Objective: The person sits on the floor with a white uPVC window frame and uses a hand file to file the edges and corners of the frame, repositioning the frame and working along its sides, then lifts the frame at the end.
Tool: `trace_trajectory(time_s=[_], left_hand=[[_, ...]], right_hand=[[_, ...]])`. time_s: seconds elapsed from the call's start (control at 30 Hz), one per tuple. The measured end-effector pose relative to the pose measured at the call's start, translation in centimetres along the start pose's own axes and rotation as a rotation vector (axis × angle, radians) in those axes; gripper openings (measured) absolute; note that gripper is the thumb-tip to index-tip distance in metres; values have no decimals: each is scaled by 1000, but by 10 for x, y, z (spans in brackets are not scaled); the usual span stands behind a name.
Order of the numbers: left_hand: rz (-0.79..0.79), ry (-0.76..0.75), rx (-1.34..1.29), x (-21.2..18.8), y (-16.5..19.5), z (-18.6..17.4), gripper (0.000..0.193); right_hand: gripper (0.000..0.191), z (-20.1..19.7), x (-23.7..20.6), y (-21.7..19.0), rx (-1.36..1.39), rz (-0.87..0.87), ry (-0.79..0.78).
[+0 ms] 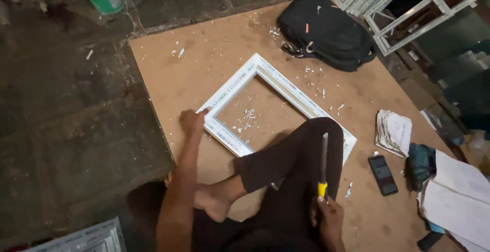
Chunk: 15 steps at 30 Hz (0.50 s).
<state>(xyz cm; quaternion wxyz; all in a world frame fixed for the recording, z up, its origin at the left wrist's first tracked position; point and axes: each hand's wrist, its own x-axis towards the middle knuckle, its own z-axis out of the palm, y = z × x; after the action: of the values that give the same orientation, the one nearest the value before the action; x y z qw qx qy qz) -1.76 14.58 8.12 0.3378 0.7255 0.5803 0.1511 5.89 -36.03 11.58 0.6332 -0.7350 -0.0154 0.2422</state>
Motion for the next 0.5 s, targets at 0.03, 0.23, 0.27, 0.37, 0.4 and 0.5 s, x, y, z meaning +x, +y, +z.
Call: trace_trajectory(time_s=[0.03,0.23,0.27,0.37,0.4,0.5], left_hand=[[-13,-27,-33,5,-3,-8,80],[195,117,271,-40,-64,-29,75],[144,47,192,-57,-77,-30,73],[130,-118,63,-104,-110,-28,71],[156,-176,32,-112,-117,-26,72],[86,-188,-61,-113,-125,-19,69]], right_hand=[[41,0,1,0,21,-2,-4],[32,16,5,-2,-80,10,27],[34,22,6,-5,-158,5,5],[36,38,10,-15,-235,51,-124],[36,42,11,-20,-236,77,-164],[34,49,13,-33,-397,48,-206]])
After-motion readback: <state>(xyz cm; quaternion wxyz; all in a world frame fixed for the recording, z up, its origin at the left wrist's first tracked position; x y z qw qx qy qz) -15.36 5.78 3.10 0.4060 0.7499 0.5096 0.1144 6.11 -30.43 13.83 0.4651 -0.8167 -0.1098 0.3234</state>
